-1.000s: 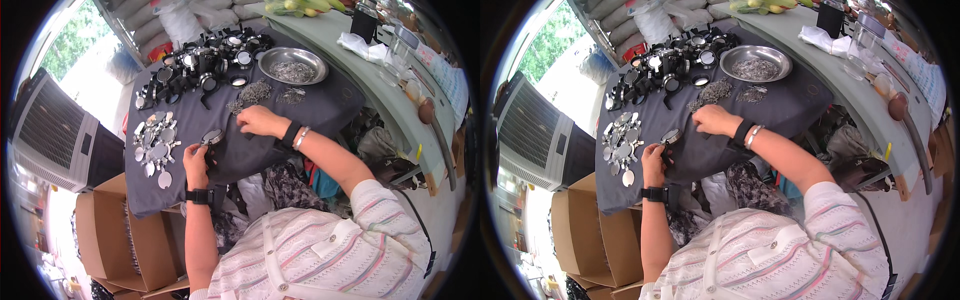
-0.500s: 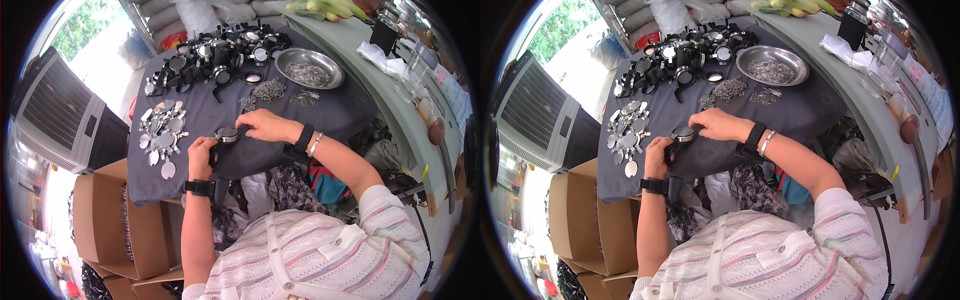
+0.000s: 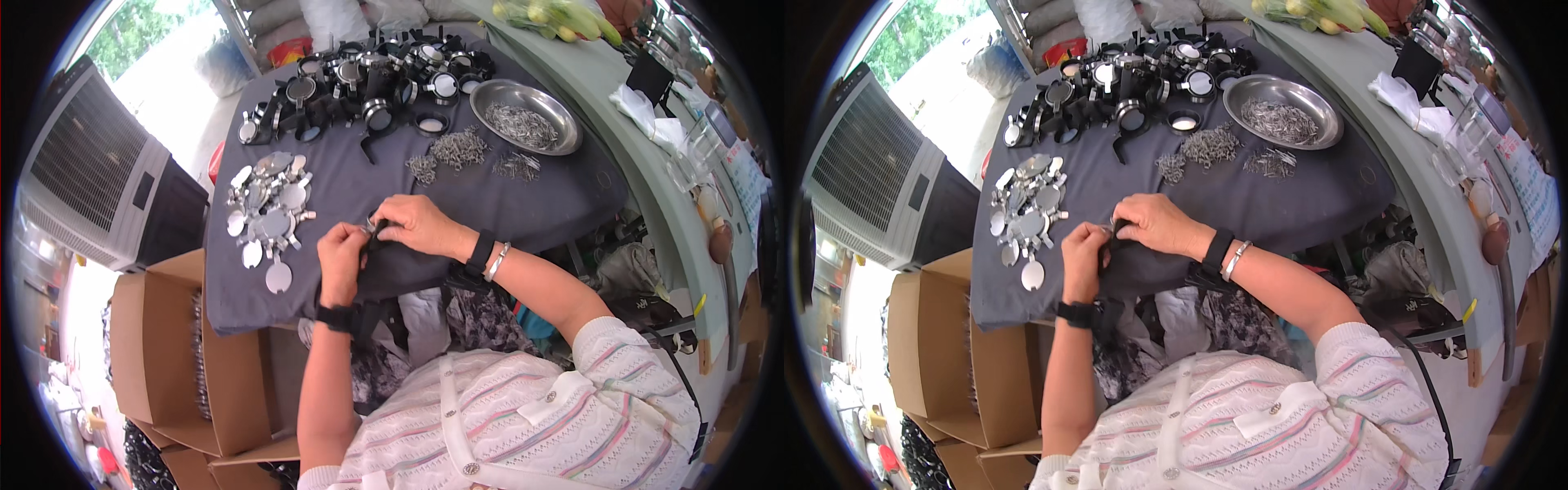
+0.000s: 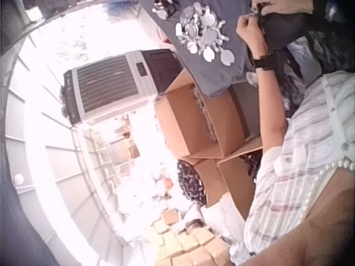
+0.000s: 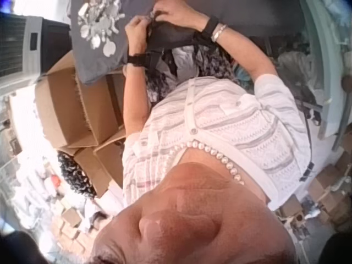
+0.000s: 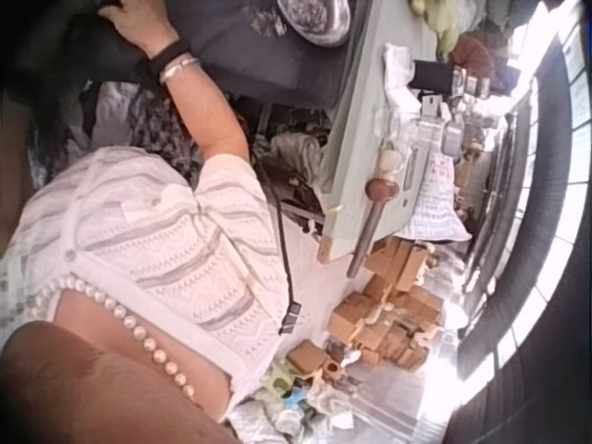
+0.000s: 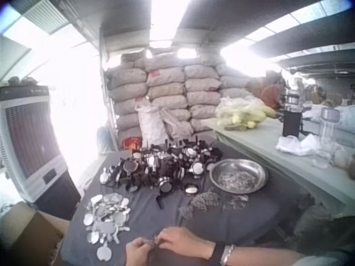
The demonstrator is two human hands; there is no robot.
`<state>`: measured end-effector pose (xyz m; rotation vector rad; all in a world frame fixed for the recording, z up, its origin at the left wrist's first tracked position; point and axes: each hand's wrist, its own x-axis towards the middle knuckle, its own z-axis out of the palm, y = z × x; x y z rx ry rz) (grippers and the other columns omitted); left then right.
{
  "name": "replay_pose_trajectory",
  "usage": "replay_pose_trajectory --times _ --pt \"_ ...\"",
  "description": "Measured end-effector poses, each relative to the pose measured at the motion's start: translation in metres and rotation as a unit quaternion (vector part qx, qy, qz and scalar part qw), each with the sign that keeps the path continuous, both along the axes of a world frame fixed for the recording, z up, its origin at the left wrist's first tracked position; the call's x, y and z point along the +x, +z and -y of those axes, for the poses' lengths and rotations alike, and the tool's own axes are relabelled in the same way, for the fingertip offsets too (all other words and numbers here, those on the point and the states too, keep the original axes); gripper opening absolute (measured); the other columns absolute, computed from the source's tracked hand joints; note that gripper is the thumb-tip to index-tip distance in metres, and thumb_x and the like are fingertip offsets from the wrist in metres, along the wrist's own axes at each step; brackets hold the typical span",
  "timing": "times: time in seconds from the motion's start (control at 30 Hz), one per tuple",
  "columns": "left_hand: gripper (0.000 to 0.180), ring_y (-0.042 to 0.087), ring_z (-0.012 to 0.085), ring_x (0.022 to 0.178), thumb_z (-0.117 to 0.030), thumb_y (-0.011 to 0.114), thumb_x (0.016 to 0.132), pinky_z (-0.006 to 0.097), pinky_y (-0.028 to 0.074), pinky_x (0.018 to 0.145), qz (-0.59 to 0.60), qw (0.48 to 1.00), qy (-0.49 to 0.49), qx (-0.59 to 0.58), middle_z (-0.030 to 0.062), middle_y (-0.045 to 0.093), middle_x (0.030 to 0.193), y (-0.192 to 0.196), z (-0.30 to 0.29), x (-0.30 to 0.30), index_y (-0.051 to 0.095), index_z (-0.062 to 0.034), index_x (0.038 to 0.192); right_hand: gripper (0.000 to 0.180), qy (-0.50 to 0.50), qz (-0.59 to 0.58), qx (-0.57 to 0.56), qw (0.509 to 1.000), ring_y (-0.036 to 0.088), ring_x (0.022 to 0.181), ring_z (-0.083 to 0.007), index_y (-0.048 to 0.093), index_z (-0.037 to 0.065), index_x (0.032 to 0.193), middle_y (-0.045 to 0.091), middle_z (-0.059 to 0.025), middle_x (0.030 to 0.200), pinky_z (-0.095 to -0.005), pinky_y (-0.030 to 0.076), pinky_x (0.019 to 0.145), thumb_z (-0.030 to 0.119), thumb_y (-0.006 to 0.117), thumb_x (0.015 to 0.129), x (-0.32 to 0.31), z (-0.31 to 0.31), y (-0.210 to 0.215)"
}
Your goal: The person picks up a black ring and a metal plate, fits the plate into the ring, and secures them together by pressing a small metal clip onto the edge. The person then places the assembled unit into a cardboard box and repeats the process.
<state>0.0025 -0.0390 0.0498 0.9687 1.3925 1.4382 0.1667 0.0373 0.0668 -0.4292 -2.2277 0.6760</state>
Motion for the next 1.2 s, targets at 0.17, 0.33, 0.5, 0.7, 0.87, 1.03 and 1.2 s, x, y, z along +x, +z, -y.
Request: replay_pose_trajectory --times 0.17,0.33,0.5,0.7,0.87,1.03,1.2 --pt "0.007 0.051 0.0139 0.057 -0.003 0.055 0.077 0.028 0.043 0.055 -0.204 0.966 0.047 0.154 0.0054 0.056 0.063 -0.004 0.007 0.008 0.056 0.0023 0.081 0.020 0.013 0.056 0.009 0.998 0.058 0.078 -0.0309 0.057 0.005 0.081 0.058 -0.0104 0.077 -0.0401 0.046 0.068 0.020 0.068 0.073 -0.004 -0.007 0.022" --pt "0.016 0.060 0.0263 0.060 -0.006 0.063 0.078 0.032 0.045 0.057 -0.316 0.931 0.060 0.173 0.0167 0.060 0.069 -0.003 0.010 0.014 0.055 0.0023 0.088 0.018 0.043 0.093 -0.031 0.994 0.059 0.071 -0.0309 0.058 0.004 0.079 0.059 -0.0102 0.072 -0.0394 0.045 0.062 0.016 0.068 0.070 -0.011 -0.020 0.038" --pt "0.014 0.059 0.0256 0.057 -0.006 0.063 0.078 0.031 0.044 0.055 -0.325 0.924 0.071 0.190 0.0156 0.058 0.066 -0.011 0.006 0.011 0.055 0.0020 0.087 0.021 0.096 0.158 -0.171 0.968 0.062 0.065 -0.0250 0.062 0.002 0.085 0.060 -0.0088 0.069 -0.0337 0.046 0.058 0.015 0.070 0.070 -0.020 -0.036 0.040" --pt "0.013 0.056 0.0173 0.053 -0.006 0.063 0.081 0.028 0.042 0.051 -0.310 0.924 0.070 0.212 0.0101 0.060 0.066 -0.013 0.003 0.008 0.055 0.0012 0.089 0.024 0.014 0.096 -0.085 0.992 0.062 0.068 -0.0279 0.061 0.002 0.086 0.062 -0.0118 0.073 -0.0360 0.046 0.059 0.017 0.068 0.068 -0.011 -0.018 0.030" --pt "0.009 0.051 0.0106 0.049 -0.006 0.060 0.084 0.022 0.040 0.045 0.087 0.996 0.002 0.013 0.0062 0.059 0.068 0.011 0.000 -0.016 0.058 0.0006 0.091 0.013 -0.165 -0.106 -0.061 0.979 0.060 0.071 -0.0286 0.057 0.000 0.084 0.059 -0.0128 0.079 -0.0345 0.046 0.062 0.007 0.066 0.078 0.033 0.020 0.006" --pt "0.013 0.048 0.0118 0.048 -0.012 0.060 0.083 0.024 0.037 0.043 0.091 0.983 0.106 0.121 0.0034 0.053 0.061 0.066 -0.084 -0.050 0.055 -0.0019 0.077 0.016 -0.238 -0.073 -0.014 0.968 0.057 0.073 -0.0331 0.053 0.002 0.082 0.056 -0.0135 0.078 -0.0388 0.046 0.064 0.007 0.067 0.077 0.056 0.032 -0.013" --pt "0.007 0.053 0.0137 0.053 -0.007 0.057 0.086 0.024 0.039 0.045 0.167 0.940 0.151 0.254 0.0050 0.055 0.068 0.139 -0.219 -0.081 0.053 -0.0022 0.082 0.019 -0.231 -0.001 0.030 0.972 0.056 0.074 -0.0322 0.049 0.003 0.081 0.055 -0.0120 0.078 -0.0402 0.045 0.066 0.008 0.067 0.075 0.054 0.029 -0.018"
